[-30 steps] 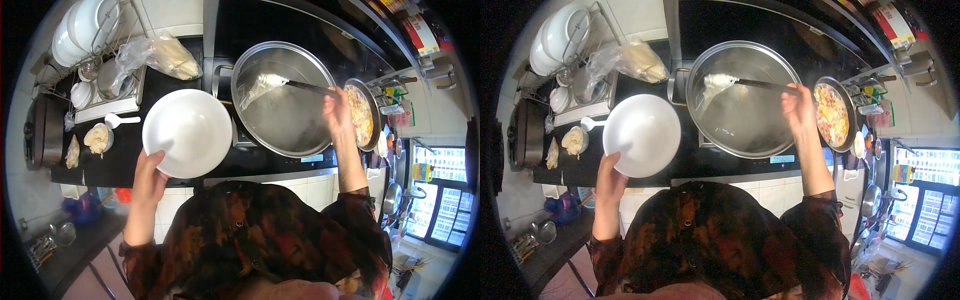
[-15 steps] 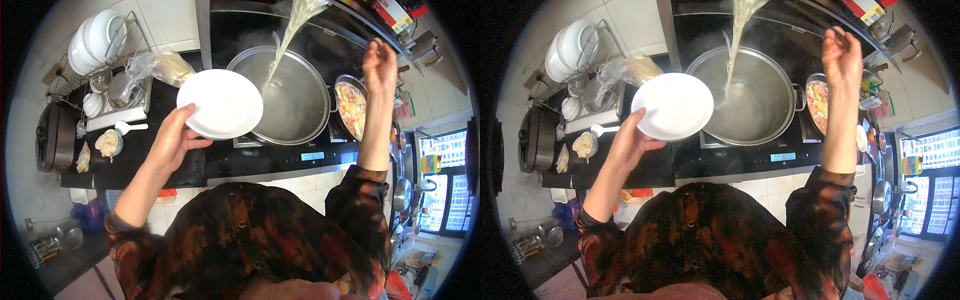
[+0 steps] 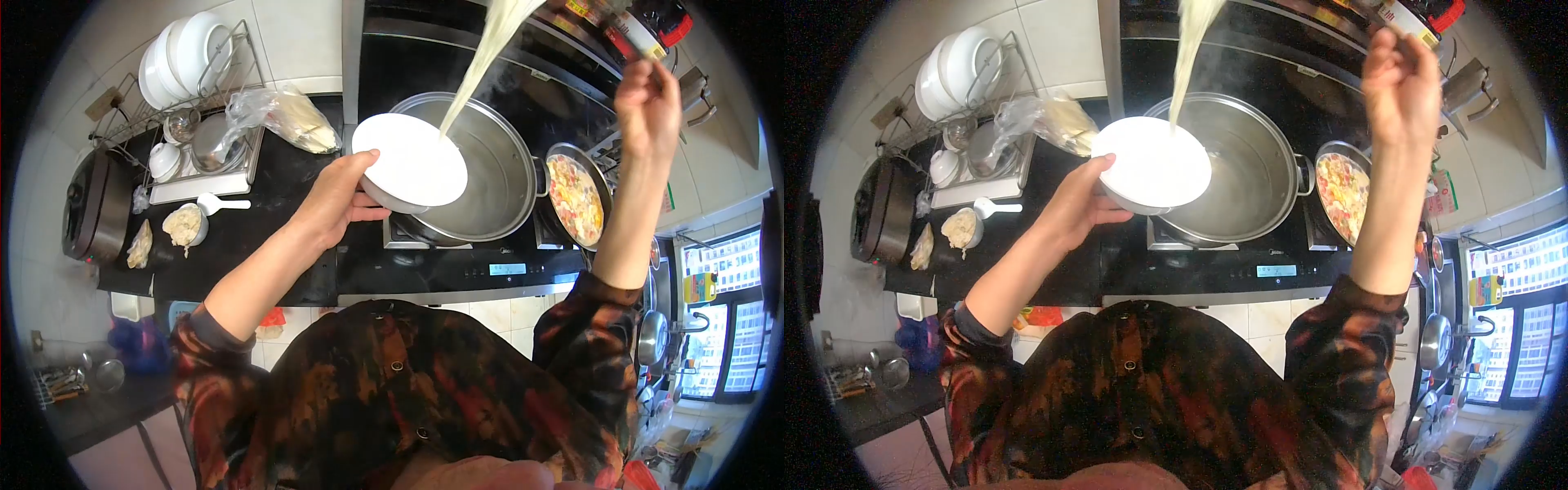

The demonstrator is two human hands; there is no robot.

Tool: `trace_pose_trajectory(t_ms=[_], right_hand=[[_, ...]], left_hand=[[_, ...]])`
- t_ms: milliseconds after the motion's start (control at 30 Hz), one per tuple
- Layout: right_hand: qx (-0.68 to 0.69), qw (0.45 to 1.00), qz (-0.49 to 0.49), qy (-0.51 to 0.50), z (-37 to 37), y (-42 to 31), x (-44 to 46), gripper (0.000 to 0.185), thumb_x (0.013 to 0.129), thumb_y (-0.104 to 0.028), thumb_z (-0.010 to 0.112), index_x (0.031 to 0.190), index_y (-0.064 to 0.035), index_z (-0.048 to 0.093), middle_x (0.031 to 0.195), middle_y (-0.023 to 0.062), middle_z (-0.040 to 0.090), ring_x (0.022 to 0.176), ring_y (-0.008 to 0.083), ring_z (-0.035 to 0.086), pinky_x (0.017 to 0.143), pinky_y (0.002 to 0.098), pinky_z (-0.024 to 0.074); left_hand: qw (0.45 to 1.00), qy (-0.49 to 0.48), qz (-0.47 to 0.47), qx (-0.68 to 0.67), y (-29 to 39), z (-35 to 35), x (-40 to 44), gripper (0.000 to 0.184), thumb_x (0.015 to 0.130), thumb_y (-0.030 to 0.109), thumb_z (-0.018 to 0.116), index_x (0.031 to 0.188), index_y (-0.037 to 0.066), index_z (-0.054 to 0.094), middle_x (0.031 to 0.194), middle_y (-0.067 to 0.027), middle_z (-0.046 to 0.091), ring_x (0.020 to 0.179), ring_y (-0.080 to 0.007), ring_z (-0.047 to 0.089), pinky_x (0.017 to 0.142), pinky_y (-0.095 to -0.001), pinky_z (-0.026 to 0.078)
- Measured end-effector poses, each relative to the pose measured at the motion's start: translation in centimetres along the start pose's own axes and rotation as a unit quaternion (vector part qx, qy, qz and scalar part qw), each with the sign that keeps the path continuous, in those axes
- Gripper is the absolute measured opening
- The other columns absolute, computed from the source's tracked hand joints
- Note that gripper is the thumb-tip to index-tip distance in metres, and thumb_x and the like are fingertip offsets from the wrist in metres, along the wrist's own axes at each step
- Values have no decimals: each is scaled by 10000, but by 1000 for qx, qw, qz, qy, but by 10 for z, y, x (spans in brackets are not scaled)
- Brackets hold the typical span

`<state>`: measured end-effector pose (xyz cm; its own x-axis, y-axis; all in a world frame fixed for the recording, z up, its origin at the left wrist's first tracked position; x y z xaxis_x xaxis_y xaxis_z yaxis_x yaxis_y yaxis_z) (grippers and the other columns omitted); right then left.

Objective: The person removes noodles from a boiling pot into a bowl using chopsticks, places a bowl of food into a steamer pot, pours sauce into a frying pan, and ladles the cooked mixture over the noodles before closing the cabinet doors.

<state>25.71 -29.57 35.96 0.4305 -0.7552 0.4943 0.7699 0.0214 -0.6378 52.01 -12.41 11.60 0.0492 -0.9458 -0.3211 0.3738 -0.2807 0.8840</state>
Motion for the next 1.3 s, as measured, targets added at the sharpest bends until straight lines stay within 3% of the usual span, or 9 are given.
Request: trace_pose_trajectory(t_ms=[200,333,500,800,933,1067,1133,1233,1300], right_hand=[[-410,900,136,62,-12,75,-69,351,927,-280,497,982,58,577,805,198,644,607,237,657,515,281,544],[-366,918,-22,149,-36,10,-89,340,943,-266,473,947,51,595,776,165,643,572,189,638,483,254,518],[-421,880,49,213,-47,69,-143,367,943,-272,486,926,79,590,721,145,622,520,211,630,462,264,515],[-443,880,-161,-61,25,63,-144,285,956,-102,377,993,112,562,778,178,639,681,231,661,688,307,523],[-499,854,-56,135,-29,60,-114,283,936,-172,489,992,82,600,835,179,650,678,196,656,625,276,532],[-456,856,205,134,-138,149,-86,292,898,-239,572,900,47,626,772,125,651,614,163,635,578,242,516],[-496,820,250,137,-167,180,-80,325,901,-296,565,890,22,630,705,71,633,460,133,560,415,250,439],[-635,727,167,200,-209,187,-54,356,891,-298,553,749,16,644,582,75,604,519,167,608,472,303,464],[-648,705,180,222,-254,211,-51,342,895,-303,547,808,17,631,584,71,597,465,155,564,418,286,425]], left_hand=[[999,3,16,-29,-6,-6,-7,509,893,326,486,1218,-55,396,1093,-177,557,908,-242,636,758,-361,549],[999,23,16,-31,-10,-15,-11,480,896,310,481,1206,-48,405,1108,-174,560,915,-221,639,744,-349,556],[996,54,44,-50,-6,-20,-14,446,885,275,502,1201,-29,417,1090,-160,582,896,-194,649,718,-318,574],[995,65,62,-34,2,-14,-11,461,877,289,533,1201,-17,418,1084,-157,592,911,-214,650,730,-324,573],[992,94,70,-56,3,-26,-19,482,871,299,545,1197,-34,427,1083,-160,591,918,-231,646,736,-342,572],[984,131,93,-76,5,-54,-37,486,864,300,556,1178,-55,453,1101,-172,578,952,-256,629,762,-381,566],[974,170,113,-98,12,-64,-52,486,860,295,560,1183,-52,453,1116,-165,572,978,-253,616,761,-391,564],[970,194,105,-98,9,-84,-65,471,861,295,561,1174,-43,462,1096,-142,577,953,-220,619,726,-355,562],[966,215,106,-100,7,-95,-72,447,867,289,558,1171,-28,470,1076,-122,583,916,-195,625,673,-314,551]])
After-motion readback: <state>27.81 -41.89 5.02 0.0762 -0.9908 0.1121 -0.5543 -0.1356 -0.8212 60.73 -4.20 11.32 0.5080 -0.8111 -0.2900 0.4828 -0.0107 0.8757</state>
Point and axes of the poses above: each hand's wrist, its own x-axis towards the middle knuckle, its own z-axis out of the palm, y = z × x, the point moved 10 cm from there along x, towards the middle knuckle
